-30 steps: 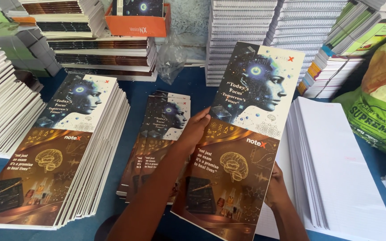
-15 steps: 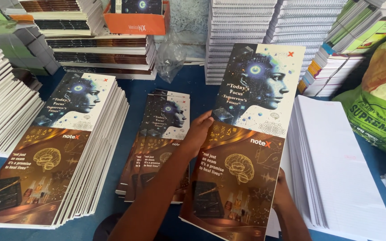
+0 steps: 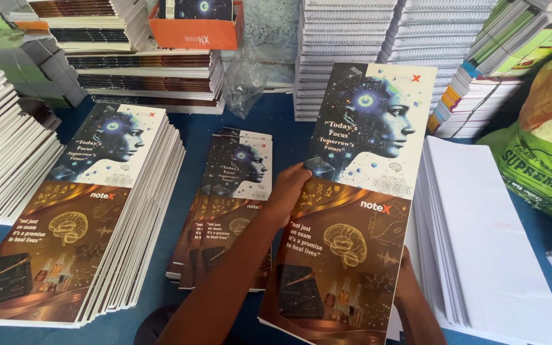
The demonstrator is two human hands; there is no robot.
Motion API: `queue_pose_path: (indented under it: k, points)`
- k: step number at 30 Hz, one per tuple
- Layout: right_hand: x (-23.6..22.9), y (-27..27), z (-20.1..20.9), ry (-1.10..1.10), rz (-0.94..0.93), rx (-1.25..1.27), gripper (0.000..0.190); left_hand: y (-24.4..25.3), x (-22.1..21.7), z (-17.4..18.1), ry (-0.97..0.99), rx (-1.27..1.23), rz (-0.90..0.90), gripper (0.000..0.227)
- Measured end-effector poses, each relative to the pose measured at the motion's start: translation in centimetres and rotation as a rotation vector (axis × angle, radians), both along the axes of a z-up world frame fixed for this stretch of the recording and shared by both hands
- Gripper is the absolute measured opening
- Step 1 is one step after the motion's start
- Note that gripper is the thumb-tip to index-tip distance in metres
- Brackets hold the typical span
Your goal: The person inserts loose index sheets into printed notebook covers one by one, then places the assembled notebooks into a growing stack. The process repeats with multiple covers and sheets on a blue floor workspace.
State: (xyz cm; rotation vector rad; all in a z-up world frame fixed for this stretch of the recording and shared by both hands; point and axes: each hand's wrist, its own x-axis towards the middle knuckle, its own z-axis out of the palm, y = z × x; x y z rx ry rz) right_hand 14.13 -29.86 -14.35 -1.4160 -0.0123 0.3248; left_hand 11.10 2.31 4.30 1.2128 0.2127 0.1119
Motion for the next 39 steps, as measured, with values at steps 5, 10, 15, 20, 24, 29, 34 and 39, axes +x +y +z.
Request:
queue_pose_path:
  k: [5, 10, 15, 20, 24, 29, 34, 39]
  points:
    - [0.1, -0.3, -0.8, 0.035, -0.021, 0.036, 0.069, 0.1, 0.2, -0.2, 0.050, -0.007, -0.046, 0.032]
    - [-0.4, 0.6, 1.8, 0.043, -0.008, -0.284, 0.081, -0.2, 0.6, -0.5, 0.027, 0.034, -0.010, 0.031]
    - [-0.6, 1.5, 3.4, 0.076, 0.039, -0.200, 0.071, 0.1, 0.4, -1.1, 0.133, 0.046, -0.014, 0.029]
    - [0.4, 1.5, 2.2, 0.091, 0.052, -0.156, 0.058, 0.3, 0.1, -2.2, 0.097, 0.000, -0.010, 0.030]
    - [0.5, 1.0, 2.0, -0.099, 0.189, -0.043, 0.040, 0.0, -0.3, -3.1, 0.001, 0.010, 0.018, 0.032]
    - [-1.6, 2.1, 5.6, -0.084, 0.066, 0.024, 0.049, -0.4, -0.1, -2.9, -0.091, 0.012, 0.020, 0.032]
    - [-2.9, 4.1, 10.8, 0.021, -0.043, 0.297, 0.070, -0.2, 0.1, -2.0, -0.152, -0.042, 0.020, 0.034]
    - [-2.9, 5.2, 12.1, -0.044, 0.024, 0.039, 0.067, 0.0, -0.1, -2.2, -0.196, 0.011, -0.006, 0.032]
